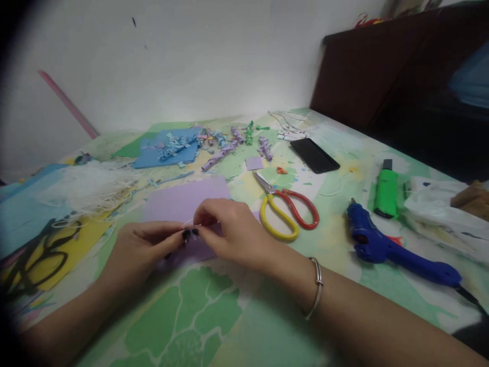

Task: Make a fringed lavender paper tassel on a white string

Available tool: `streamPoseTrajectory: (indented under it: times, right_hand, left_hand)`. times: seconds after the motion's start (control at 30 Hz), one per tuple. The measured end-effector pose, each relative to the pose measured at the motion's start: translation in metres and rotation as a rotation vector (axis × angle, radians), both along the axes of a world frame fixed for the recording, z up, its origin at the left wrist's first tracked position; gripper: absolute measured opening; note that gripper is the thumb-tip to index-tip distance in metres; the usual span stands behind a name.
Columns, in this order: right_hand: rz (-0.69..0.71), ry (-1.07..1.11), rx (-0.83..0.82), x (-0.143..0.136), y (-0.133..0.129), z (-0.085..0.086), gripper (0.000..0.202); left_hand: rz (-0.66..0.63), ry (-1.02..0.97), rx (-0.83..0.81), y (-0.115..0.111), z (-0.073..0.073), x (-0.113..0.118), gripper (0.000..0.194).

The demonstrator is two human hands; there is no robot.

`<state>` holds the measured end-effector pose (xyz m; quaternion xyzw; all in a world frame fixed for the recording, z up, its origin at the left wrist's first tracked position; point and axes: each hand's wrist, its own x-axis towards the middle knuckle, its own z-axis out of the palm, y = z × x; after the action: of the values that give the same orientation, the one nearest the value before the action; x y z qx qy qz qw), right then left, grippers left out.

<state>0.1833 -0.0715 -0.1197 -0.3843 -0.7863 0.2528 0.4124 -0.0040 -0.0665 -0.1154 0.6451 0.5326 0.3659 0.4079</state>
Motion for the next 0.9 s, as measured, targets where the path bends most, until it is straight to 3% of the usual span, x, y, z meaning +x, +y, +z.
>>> streamPoseTrajectory:
  times: [0.4, 0.63, 0.77, 0.9]
  right_hand:
    - [-0.008, -0.043, 0.067, 0.0011, -0.0004, 0.0001, 0.010]
    - [0.016, -0.075, 0.052, -0.0005, -0.0009, -0.0004, 0.004]
    - [0.043, -0.111, 0.015, -0.0008, -0.0005, -0.0004, 0.004]
    - [0.041, -0.056, 0.115, 0.0005, -0.0031, 0.0030, 0.005]
  left_hand:
    - [-0.063, -0.061, -0.024, 0.0000, -0.0022, -0.0003, 0.015]
    - [-0.125, 0.120, 0.090, -0.0044, -0.0029, -0.0007, 0.019]
    - [-0.161, 0.265, 0.285, -0.0045, -0.0042, -0.0004, 0.018]
    - [-0.201, 0.428, 0.704, -0.0031, -0.0073, -0.0029, 0.016]
